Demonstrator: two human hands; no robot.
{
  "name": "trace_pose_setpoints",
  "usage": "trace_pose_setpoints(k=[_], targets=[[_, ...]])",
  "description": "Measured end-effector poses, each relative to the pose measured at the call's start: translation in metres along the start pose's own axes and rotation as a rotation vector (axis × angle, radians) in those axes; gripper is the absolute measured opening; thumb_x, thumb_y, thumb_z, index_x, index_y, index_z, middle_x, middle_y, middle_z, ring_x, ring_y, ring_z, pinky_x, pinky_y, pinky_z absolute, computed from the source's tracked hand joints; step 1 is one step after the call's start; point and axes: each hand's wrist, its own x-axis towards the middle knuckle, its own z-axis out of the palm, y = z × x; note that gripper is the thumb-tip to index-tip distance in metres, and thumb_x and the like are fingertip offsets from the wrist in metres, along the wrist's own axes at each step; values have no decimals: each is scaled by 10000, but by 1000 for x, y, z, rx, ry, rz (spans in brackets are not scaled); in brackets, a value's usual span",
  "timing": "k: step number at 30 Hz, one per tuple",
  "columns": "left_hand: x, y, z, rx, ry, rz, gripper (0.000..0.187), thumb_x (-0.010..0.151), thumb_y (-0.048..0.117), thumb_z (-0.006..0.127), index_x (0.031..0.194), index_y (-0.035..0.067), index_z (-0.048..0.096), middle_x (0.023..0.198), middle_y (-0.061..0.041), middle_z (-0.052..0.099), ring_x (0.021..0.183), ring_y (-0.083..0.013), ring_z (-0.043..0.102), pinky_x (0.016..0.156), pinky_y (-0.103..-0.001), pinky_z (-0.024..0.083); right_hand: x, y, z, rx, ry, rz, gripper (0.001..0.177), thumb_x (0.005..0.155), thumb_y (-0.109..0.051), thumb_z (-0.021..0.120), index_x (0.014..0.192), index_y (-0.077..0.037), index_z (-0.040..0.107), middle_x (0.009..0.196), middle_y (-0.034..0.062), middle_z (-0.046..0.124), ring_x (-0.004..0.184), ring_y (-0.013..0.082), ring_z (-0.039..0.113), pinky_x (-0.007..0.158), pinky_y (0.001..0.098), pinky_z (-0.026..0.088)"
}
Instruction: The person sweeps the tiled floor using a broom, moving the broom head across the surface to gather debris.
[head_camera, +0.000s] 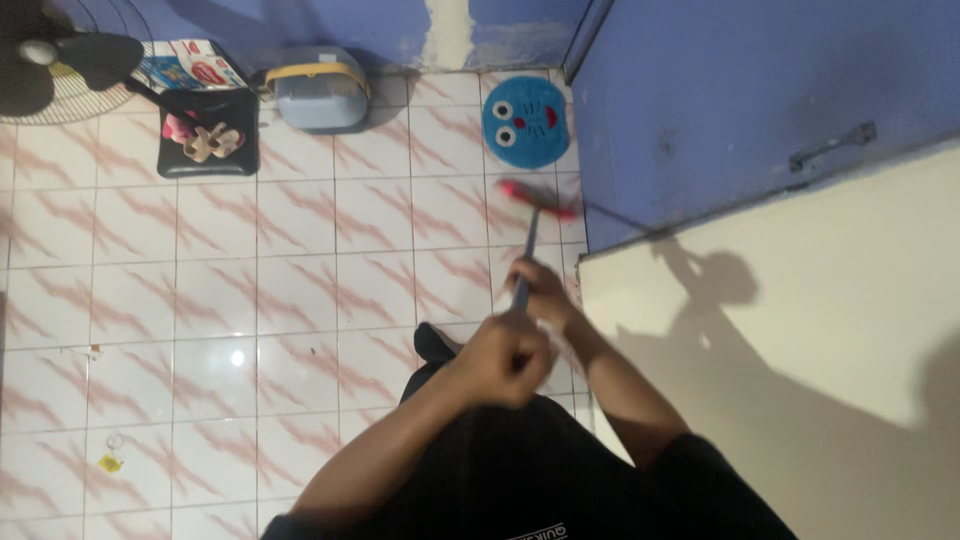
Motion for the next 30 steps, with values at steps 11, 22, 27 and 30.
trace_pose_setpoints(k=[11, 22, 27, 30], targets=[[-24, 29, 28, -30, 31, -8, 217, 891, 65, 645, 687, 44, 574, 695, -88, 619, 586, -211, 550, 604, -359, 423, -67, 18, 29, 126, -94, -305, 108, 825, -130, 656, 856, -52, 588, 793, 82, 594, 720, 189, 578, 639, 343, 473], [-44, 6, 73, 41, 97, -104, 267, 851, 81, 633, 606, 54, 530, 568, -88, 532, 486, -227, 495, 512, -372, 381, -39, 59, 4, -118, 16, -275, 107, 865, -147, 680, 931, -82, 625, 860, 75, 626, 751, 198, 619, 651, 348, 490], [-59, -7, 72, 70, 114, -221, 254, 805, 81, 616, 569, 40, 532, 515, -98, 525, 436, -235, 494, 494, -363, 391, -49, 86, 33, -98, -107, -253, 115, 855, -120, 689, 904, -65, 601, 845, 80, 608, 734, 191, 589, 641, 342, 476], [-78, 41, 68, 149, 76, -187, 294, 816, 100, 671, 565, 37, 532, 518, -105, 528, 477, -261, 512, 532, -382, 381, -95, 62, 60, 36, -218, -173, 96, 841, -103, 678, 876, -66, 596, 818, 69, 599, 712, 176, 589, 630, 332, 477]])
